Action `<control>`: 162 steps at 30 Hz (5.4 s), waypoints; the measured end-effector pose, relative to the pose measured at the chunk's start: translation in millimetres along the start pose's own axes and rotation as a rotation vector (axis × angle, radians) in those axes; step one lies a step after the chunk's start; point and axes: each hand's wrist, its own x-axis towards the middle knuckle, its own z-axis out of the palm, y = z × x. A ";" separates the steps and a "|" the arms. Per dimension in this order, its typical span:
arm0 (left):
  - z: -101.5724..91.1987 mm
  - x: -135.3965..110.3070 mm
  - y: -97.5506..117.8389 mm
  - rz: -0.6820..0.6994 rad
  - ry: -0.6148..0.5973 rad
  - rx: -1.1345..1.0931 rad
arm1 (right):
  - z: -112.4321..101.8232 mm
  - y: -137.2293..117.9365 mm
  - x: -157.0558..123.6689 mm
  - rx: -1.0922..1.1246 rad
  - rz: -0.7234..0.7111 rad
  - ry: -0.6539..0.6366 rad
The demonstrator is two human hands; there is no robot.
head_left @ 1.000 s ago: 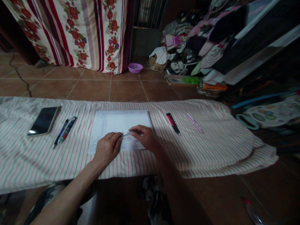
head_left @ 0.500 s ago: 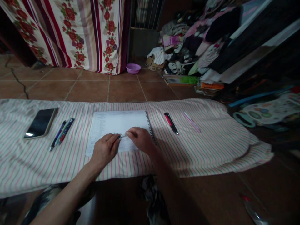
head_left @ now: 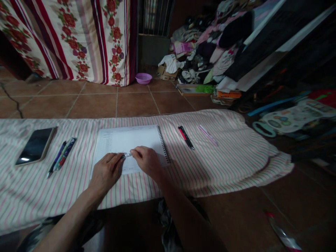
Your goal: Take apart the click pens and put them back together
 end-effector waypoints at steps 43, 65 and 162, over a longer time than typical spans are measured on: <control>0.7 7.0 11.0 -0.246 -0.047 -0.127 | 19.4 8.4 8.1 0.700 0.350 0.058; 0.8 8.1 12.8 -0.328 -0.070 -0.246 | 19.1 6.3 7.7 0.869 0.416 0.067; 1.2 10.5 15.2 -0.426 -0.106 -0.297 | 4.9 3.8 6.5 1.080 0.504 0.024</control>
